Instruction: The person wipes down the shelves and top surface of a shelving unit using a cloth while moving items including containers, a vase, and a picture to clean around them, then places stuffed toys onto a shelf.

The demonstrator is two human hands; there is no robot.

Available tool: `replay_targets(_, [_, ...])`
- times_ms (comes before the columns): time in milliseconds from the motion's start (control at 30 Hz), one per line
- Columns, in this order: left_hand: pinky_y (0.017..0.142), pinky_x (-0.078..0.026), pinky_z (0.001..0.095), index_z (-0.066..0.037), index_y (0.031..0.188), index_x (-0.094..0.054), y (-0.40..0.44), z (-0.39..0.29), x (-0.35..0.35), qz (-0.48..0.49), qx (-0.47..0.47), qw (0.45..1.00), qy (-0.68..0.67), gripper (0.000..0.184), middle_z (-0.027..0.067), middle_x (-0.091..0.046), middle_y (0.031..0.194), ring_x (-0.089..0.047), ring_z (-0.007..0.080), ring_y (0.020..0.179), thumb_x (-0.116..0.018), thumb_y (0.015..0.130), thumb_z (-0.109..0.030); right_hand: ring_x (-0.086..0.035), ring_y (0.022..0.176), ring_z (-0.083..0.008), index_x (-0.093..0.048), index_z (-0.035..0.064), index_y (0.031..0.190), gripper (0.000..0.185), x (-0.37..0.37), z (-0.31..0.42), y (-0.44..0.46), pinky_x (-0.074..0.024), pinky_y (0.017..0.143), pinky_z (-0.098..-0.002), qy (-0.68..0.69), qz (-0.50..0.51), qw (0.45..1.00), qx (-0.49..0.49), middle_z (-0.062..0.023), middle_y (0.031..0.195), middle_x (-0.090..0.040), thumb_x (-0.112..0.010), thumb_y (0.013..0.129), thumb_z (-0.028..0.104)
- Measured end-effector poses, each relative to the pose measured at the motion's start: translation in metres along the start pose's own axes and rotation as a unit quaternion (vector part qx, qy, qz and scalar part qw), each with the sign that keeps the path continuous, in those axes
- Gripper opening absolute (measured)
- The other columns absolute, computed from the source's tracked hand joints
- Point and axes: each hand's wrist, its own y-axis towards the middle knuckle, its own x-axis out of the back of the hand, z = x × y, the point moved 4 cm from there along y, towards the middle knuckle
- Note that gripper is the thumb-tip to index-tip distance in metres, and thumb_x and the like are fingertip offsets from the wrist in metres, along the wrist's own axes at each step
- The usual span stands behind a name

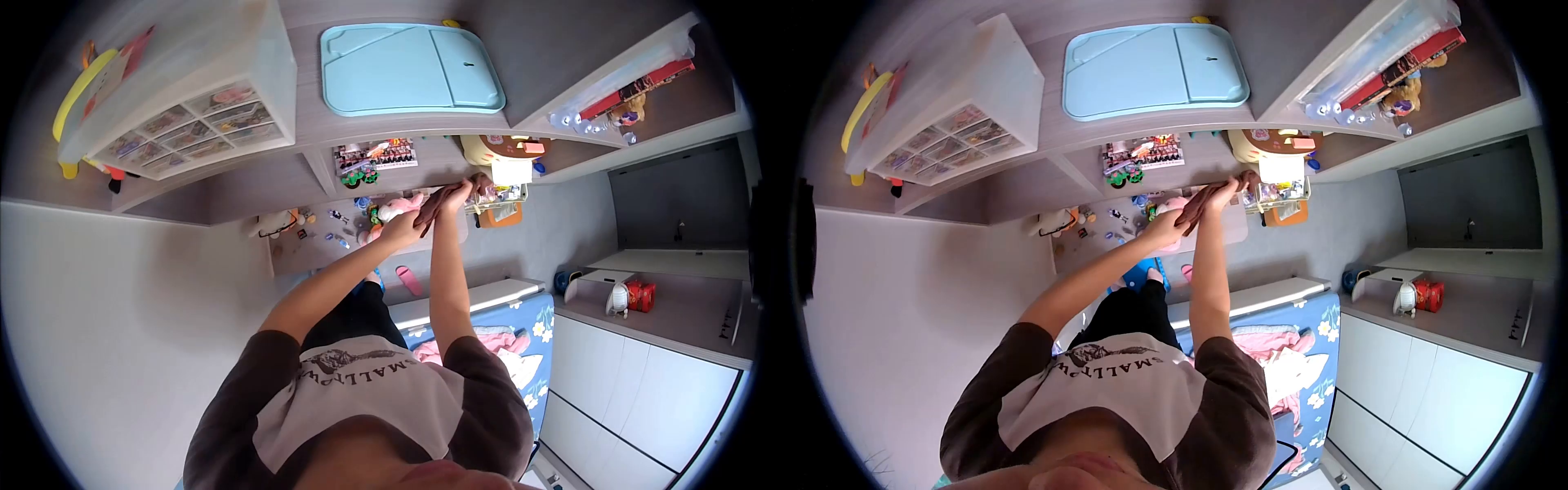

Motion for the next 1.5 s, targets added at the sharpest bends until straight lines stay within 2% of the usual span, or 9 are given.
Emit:
replay_targets(100, [0.057,-0.041,0.0385,0.002,0.084,-0.053,-0.034,0.015,0.013,0.038,0.033,0.998,0.027,0.023,0.0187,-0.056,0.071,-0.054,0.0301,0.062,-0.054,0.075,-0.020,-0.025,0.031,-0.0113,-0.029,0.0166,0.055,0.028,-0.013,-0.024,-0.047,-0.0221,0.032,-0.0242,0.036,0.002,0.998,-0.049,0.0034,0.042,-0.025,-0.048,0.074,0.026])
replay_targets(200, [0.052,-0.042,0.0337,0.002,0.085,-0.051,-0.075,0.022,0.036,-0.044,-0.127,0.988,-0.081,0.022,0.0153,-0.057,0.070,-0.055,0.0243,0.058,-0.055,0.076,-0.018,-0.029,0.036,-0.0099,-0.031,0.0166,0.057,0.026,-0.024,-0.054,-0.103,-0.0258,0.034,-0.0213,0.011,0.004,0.997,-0.077,0.0038,0.046,-0.029,-0.049,0.073,0.024])
replay_targets(300, [0.050,-0.044,0.0295,0.000,0.081,-0.051,-0.121,0.044,0.058,0.032,0.123,0.974,-0.189,0.016,0.0082,-0.057,0.065,-0.056,0.0182,0.055,-0.052,0.075,-0.015,-0.036,0.044,-0.0082,-0.038,0.0146,0.064,0.016,-0.014,-0.104,-0.131,-0.0294,0.039,-0.0205,0.013,0.085,0.986,-0.144,0.0041,0.056,-0.037,-0.052,0.072,0.020])
replay_targets(333, [0.050,-0.043,0.0277,0.000,0.082,-0.051,-0.133,0.059,0.062,0.029,0.133,0.969,-0.208,0.016,0.0070,-0.057,0.065,-0.055,0.0159,0.055,-0.053,0.075,-0.015,-0.037,0.053,-0.0077,-0.042,0.0139,0.072,0.011,0.015,-0.163,-0.092,-0.0328,0.048,-0.0208,0.017,0.107,0.993,-0.054,0.0036,0.063,-0.037,-0.053,0.070,0.018])
replay_targets(433, [0.048,-0.042,0.0234,-0.001,0.085,-0.051,-0.160,0.095,0.070,0.003,0.155,0.957,-0.247,0.016,0.0045,-0.057,0.067,-0.053,0.0105,0.055,-0.053,0.076,-0.015,-0.036,0.069,-0.0094,-0.044,0.0115,0.077,0.012,-0.021,-0.152,-0.171,-0.0321,0.064,-0.0218,-0.002,0.149,0.981,-0.127,0.0024,0.073,-0.038,-0.052,0.070,0.018])
replay_targets(833, [0.046,-0.041,0.0229,-0.001,0.087,-0.051,-0.204,0.100,0.107,-0.063,0.177,0.943,-0.273,0.018,0.0041,-0.058,0.072,-0.052,0.0102,0.056,-0.052,0.078,-0.016,-0.034,0.085,-0.0137,-0.041,0.0068,0.088,0.025,-0.047,-0.173,-0.219,-0.0259,0.082,-0.0247,-0.066,0.174,0.980,-0.071,-0.0007,0.088,-0.037,-0.052,0.068,0.016])
replay_targets(933, [0.047,-0.042,0.0234,0.000,0.087,-0.051,-0.207,0.099,0.112,-0.050,0.153,0.949,-0.273,0.017,0.0045,-0.057,0.071,-0.052,0.0104,0.056,-0.052,0.078,-0.016,-0.034,0.086,-0.0135,-0.041,0.0065,0.086,0.023,-0.011,-0.251,-0.171,-0.0259,0.082,-0.0238,0.012,0.141,0.984,-0.104,-0.0010,0.087,-0.038,-0.052,0.068,0.017])
replay_targets(1333, [0.047,-0.041,0.0222,-0.001,0.089,-0.048,-0.220,0.105,0.126,-0.101,0.137,0.904,-0.392,0.017,0.0042,-0.056,0.070,-0.051,0.0093,0.055,-0.052,0.079,-0.015,-0.040,0.052,-0.0139,-0.042,0.0107,0.065,0.011,-0.061,-0.178,-0.231,-0.0338,0.054,-0.0243,-0.013,0.142,0.973,-0.183,0.0011,0.062,-0.043,-0.049,0.070,0.018])
replay_targets(1500, [0.051,-0.042,0.0225,-0.001,0.085,-0.051,-0.233,0.100,0.115,0.009,0.134,0.900,-0.414,0.015,0.0033,-0.056,0.069,-0.052,0.0099,0.059,-0.055,0.077,-0.014,-0.052,0.088,-0.0246,-0.050,0.0047,0.100,0.040,-0.048,-0.153,-0.256,-0.0415,0.080,-0.0307,0.004,0.301,0.901,-0.313,-0.0080,0.096,-0.054,-0.051,0.065,0.025])
